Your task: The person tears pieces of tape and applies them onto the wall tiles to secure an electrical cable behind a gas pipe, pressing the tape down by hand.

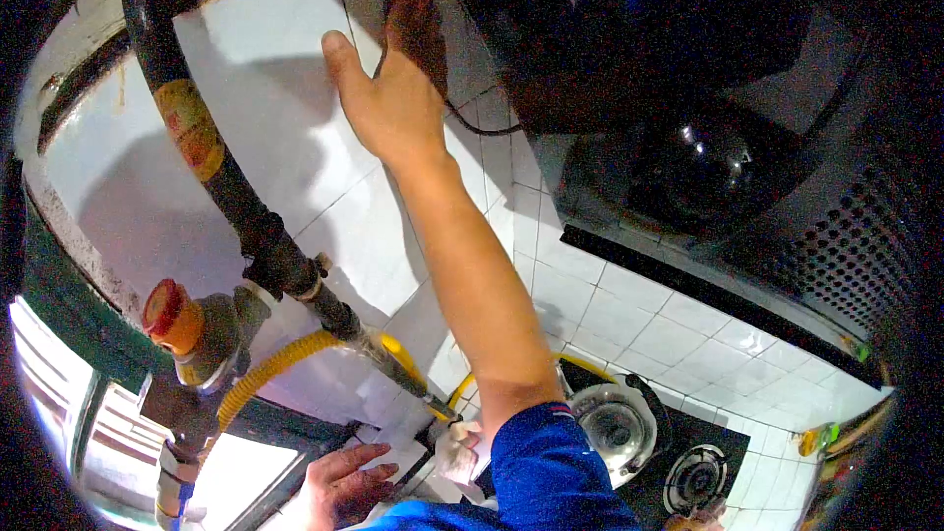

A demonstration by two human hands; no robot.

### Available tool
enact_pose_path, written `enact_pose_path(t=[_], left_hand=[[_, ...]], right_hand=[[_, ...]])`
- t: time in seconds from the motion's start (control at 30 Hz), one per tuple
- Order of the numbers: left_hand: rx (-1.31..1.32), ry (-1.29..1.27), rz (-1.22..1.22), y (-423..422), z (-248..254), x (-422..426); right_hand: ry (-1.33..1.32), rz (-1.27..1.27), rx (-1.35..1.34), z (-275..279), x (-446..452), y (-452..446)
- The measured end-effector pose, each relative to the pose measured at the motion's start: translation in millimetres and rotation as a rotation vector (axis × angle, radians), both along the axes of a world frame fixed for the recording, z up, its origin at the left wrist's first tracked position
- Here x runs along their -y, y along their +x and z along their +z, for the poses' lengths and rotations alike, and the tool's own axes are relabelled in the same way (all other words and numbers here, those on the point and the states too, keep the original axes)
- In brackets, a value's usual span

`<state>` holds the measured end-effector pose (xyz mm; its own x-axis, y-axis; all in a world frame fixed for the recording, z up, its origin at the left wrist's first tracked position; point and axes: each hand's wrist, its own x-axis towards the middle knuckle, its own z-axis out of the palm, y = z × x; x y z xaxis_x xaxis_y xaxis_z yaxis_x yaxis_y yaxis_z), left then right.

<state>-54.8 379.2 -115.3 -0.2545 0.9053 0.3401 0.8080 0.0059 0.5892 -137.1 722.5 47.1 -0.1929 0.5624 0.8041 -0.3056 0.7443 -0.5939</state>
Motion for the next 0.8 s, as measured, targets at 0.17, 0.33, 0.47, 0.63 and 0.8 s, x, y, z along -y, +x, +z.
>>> enact_pose_path(t=[0.17,0.33,0.47,0.63,0.8], left_hand=[[-0.046,0.023,0.011,4.6,-3.4,-1.1],[-0.002,0.025,0.041,1.6,-6.9,2.6],[-0.099,0.02,0.018,1.4,-12.3,0.3],[-0.127,0.047,0.021,4.1,-15.2,-0.6],[-0.119,0.017,0.016,-0.8,-10.8,0.7]], right_hand=[[-0.205,-0.011,0.121,4.3,3.3,9.9],[-0.135,-0.095,-0.036,0.6,-7.5,-21.2],[-0.103,-0.171,0.04,-4.1,-8.9,-6.6],[0.116,-0.193,0.033,-8.5,20.0,13.6],[0.326,-0.316,-0.071,-22.6,15.8,-10.4]])
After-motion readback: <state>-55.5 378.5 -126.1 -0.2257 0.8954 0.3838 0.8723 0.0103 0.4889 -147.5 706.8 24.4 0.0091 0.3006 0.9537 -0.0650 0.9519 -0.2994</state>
